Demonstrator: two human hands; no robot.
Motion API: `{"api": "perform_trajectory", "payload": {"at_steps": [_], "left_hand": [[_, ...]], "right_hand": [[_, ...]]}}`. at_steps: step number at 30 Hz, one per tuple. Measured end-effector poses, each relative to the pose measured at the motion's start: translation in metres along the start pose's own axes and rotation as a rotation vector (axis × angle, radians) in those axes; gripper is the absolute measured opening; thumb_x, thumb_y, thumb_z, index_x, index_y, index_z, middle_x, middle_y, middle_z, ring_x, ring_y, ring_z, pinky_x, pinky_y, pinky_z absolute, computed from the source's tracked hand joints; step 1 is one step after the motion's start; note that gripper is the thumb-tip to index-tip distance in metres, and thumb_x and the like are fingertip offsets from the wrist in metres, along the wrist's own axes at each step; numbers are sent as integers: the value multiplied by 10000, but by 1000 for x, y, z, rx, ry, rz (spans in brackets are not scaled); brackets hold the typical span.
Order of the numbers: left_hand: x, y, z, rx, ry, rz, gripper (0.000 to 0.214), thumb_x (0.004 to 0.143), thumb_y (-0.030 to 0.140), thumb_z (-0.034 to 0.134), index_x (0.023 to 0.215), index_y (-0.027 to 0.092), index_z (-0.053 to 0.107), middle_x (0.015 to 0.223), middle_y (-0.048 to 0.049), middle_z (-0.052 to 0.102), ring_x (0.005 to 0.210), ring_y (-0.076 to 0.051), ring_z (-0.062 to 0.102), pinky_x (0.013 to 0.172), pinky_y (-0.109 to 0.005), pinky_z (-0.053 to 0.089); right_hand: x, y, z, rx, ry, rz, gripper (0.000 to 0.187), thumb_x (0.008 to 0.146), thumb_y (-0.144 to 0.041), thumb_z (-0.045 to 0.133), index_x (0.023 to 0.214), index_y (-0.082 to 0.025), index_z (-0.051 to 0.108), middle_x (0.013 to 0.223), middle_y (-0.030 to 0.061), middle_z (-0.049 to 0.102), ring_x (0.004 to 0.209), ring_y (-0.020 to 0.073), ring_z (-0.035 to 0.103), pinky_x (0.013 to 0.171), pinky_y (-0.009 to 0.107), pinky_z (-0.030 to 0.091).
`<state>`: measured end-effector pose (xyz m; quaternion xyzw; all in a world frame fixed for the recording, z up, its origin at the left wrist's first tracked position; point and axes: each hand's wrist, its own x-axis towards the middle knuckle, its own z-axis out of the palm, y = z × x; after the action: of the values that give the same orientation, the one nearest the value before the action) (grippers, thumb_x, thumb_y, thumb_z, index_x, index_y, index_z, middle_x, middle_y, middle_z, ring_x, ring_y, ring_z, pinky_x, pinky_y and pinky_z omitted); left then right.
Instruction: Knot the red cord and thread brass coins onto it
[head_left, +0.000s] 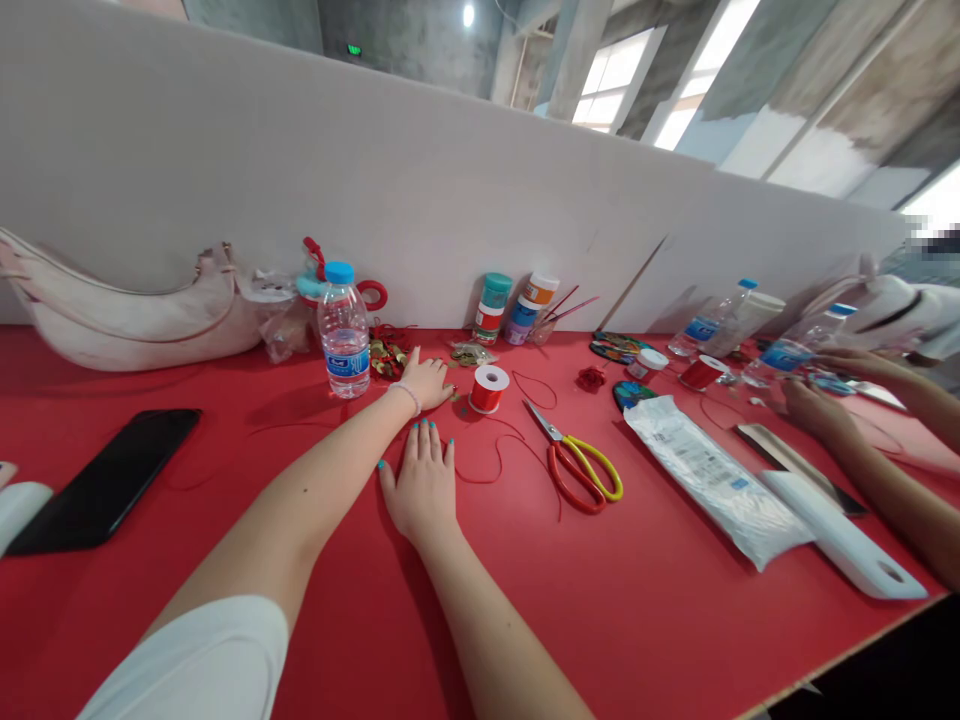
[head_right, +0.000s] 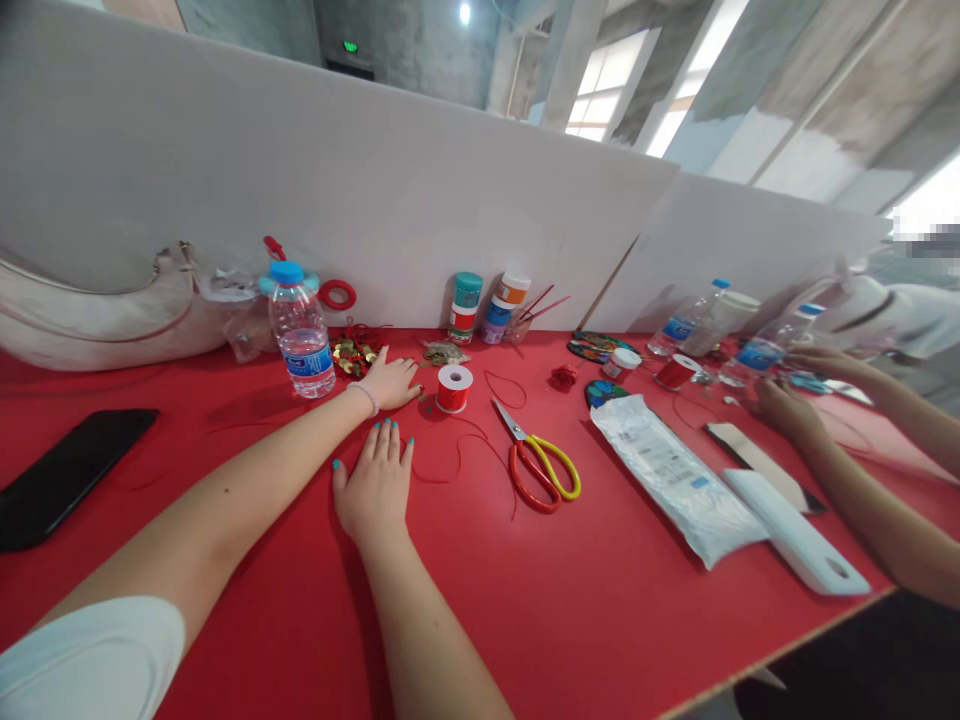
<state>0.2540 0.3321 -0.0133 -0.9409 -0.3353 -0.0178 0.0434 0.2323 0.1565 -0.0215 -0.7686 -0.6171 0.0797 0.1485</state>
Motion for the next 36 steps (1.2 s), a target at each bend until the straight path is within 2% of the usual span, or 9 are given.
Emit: {"api": "perform_trajectory", "payload": {"at_steps": [4,10,15,20,23,30,36], "left_hand": [[-15,-1,-2,41,1,63,473,904,388,355,1279,122,464,1340,-175,469,1232,-257,433,1091,-524,37],[-42,-8,-9,106,9,240,379,916,312,351,1228,159,501,1306,-146,507,1184,-261,482,1062,-581,72],[-60,-19,-18,62,42,359,348,924,236,311,1187,188,534,1254,-105,565,1143,-219,522,1074,-553,65],[-72,-25,-19,21,102,310,342,918,197,325,1192,164,527,1215,-95,597,1097,-188,555,1053,-421,223],[-78,-29,-15,34,111,330,333,898,148,359,1174,173,544,1187,-84,617,1097,-172,556,1022,-353,271],[-82,-38,-6,53,125,360,360,889,121,368,1202,170,539,1220,-78,599,1119,-173,543,996,-335,314],[-85,-41,-7,10,151,372,303,876,155,418,1113,184,604,1142,-67,640,1091,-170,551,931,-304,372]], "right_hand": [[0,0,0,12,4,13,674,883,-462,294,1395,-24,297,1464,173,268,1366,279,179,1094,476,90],[0,0,2,13,41,-2,668,880,-455,312,1389,-22,308,1456,182,283,1361,282,192,1092,481,74],[1,0,1,2,38,-5,670,878,-447,320,1397,-25,289,1464,181,264,1366,278,177,1092,476,75],[1,-1,-1,1,18,5,672,876,-454,316,1394,-26,297,1468,179,255,1368,275,177,1089,479,92],[1,-1,-1,-9,10,6,679,879,-466,307,1399,-31,289,1478,176,224,1376,272,148,1087,484,87],[0,0,1,2,37,1,672,879,-458,316,1392,-25,302,1467,178,257,1365,276,180,1088,477,94],[0,0,2,-5,41,-5,679,880,-467,310,1394,-23,296,1470,182,250,1367,278,169,1088,478,89]]}}
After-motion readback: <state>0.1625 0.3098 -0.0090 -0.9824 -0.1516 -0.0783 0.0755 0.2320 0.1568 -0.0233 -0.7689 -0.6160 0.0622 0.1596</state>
